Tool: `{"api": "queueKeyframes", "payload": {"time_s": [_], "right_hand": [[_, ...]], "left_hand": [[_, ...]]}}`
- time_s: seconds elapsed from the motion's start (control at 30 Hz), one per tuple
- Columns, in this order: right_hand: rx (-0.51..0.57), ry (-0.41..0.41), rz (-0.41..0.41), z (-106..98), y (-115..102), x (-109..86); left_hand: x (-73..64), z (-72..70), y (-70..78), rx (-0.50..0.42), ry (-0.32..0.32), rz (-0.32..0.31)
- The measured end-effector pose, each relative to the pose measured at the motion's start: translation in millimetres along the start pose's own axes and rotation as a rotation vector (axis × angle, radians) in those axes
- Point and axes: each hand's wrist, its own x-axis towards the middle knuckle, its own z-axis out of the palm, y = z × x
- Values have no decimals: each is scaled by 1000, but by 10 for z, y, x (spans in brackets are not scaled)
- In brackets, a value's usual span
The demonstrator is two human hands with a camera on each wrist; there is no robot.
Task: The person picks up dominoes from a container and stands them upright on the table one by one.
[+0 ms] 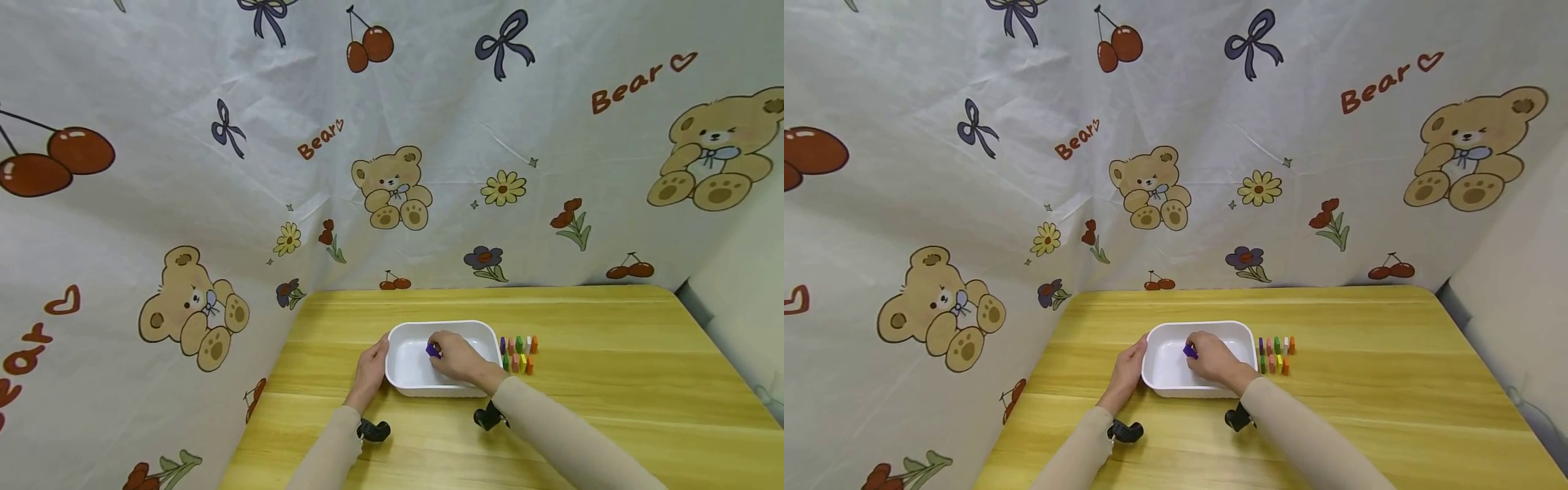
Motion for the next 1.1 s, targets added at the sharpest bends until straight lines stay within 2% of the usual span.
{"api": "queueKeyframes", "payload": {"time_s": [0.6,0.87,1.1], "right_hand": [[87,-11,-30,-259,82,-310],[92,-8,-96,-477,99,-437],[99,-24,-53,-583,166,-533]], "left_hand": [[32,-5,-17,16,-7,-22],[38,-15,-7,3,-10,-16],[54,-28,-29,-6,-19,-22]]}}
